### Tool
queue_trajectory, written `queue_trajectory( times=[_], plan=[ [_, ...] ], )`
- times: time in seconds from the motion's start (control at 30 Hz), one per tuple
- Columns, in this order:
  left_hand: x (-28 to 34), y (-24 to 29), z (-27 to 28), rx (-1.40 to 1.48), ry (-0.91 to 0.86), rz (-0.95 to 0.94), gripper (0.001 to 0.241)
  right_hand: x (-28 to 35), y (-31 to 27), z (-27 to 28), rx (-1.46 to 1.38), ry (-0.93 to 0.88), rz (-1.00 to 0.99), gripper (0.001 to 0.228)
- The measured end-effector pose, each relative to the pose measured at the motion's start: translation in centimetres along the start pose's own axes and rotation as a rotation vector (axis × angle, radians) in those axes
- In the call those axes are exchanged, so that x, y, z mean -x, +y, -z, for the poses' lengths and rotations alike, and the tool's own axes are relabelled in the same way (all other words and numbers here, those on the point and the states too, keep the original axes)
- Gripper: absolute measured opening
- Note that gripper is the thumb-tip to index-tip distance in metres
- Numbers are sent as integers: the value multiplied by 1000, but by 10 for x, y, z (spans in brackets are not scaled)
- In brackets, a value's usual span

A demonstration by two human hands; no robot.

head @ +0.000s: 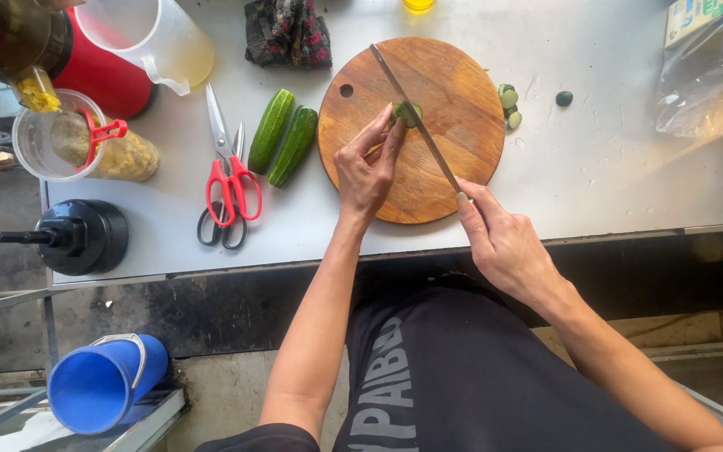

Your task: Slice cucumbers into thin strips on a cutting board using a knife.

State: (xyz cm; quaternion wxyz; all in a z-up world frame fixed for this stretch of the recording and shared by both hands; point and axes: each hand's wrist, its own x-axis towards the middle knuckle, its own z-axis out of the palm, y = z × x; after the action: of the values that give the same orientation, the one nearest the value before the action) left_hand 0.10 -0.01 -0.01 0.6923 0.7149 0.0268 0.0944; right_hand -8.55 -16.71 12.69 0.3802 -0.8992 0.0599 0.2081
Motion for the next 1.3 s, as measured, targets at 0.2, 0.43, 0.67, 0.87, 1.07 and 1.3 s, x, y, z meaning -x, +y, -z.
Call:
queue_trajectory(
  times=[0.2,0.43,0.67,0.87,1.07,1.3],
  plan=[
    [2,-2,3,-20,-18,46,47,-19,11,-14,3,-4,20,45],
    [1,0,5,-39,-19,29,44,-27,14,-18,29,-13,16,45],
    [0,-1,5,-26,-22,10,43,-36,24,-21,59,-66,-21,46],
    [3,-3,10,-22,-24,16,44,-53,46,-33,97,-136,-47,45],
    [-41,-49,27,308,138,346,57,-74,90,-26,-443,-256,-132,41],
    [-101,-54,-4,390,85,643,41,-68,81,-14,-552,-107,-134,40]
  ],
)
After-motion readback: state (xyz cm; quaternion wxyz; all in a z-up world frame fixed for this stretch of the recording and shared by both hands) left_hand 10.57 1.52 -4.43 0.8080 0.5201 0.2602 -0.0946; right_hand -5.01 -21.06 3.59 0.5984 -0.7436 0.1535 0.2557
